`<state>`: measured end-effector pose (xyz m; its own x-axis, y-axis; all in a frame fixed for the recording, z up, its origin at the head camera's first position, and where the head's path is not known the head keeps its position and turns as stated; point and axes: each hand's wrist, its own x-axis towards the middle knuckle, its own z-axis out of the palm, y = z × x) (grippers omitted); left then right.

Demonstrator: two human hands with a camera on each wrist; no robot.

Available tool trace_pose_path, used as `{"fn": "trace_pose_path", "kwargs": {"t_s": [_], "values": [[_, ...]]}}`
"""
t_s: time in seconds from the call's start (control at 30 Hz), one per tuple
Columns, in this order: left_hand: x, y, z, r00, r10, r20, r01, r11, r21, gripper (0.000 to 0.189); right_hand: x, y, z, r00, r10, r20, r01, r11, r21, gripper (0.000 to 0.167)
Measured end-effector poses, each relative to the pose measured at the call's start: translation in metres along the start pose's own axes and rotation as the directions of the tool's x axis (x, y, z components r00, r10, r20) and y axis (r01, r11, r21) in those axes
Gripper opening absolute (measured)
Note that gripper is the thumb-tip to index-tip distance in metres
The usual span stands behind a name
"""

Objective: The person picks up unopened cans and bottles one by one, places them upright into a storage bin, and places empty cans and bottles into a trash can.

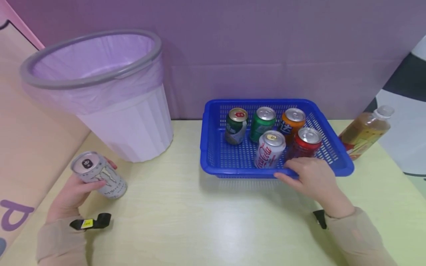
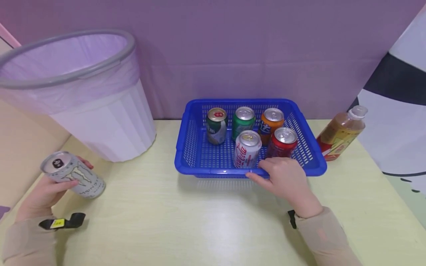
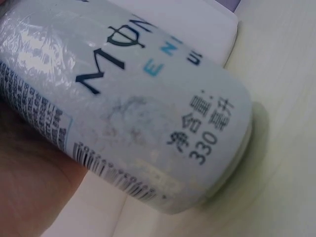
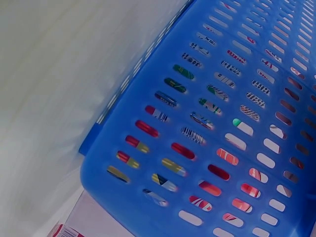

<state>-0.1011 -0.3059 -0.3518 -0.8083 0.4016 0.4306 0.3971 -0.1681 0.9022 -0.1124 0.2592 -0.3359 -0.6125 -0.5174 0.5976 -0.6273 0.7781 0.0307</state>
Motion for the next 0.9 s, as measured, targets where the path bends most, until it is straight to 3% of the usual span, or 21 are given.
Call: {"fn": "trace_pose_path", "kwargs": {"t_s": [0.17, 0.4, 0.53, 0.9], "values": [[0.002, 0.003, 0.002, 1.000, 0.015, -0.008, -0.015, 1.000, 0.008, 0.066, 0.000, 0.000, 0.000, 1.000, -0.001, -0.001, 0.001, 1.000, -0.002, 0.066], [0.009, 0.006, 0.008, 0.991, 0.131, -0.023, -0.133, 0.988, -0.077, 0.064, 0.000, -0.001, -0.001, 1.000, 0.002, 0.000, -0.002, 1.000, -0.003, 0.063], [0.013, 0.012, 0.013, 0.990, 0.140, -0.010, -0.140, 0.986, -0.087, 0.064, -0.001, 0.000, 0.000, 1.000, 0.007, 0.005, -0.007, 1.000, -0.002, 0.064], [0.032, 0.021, 0.036, 0.979, 0.171, 0.112, -0.166, 0.985, -0.048, 0.066, 0.000, 0.000, 0.000, 1.000, 0.003, 0.002, -0.003, 1.000, 0.002, 0.065]]}}
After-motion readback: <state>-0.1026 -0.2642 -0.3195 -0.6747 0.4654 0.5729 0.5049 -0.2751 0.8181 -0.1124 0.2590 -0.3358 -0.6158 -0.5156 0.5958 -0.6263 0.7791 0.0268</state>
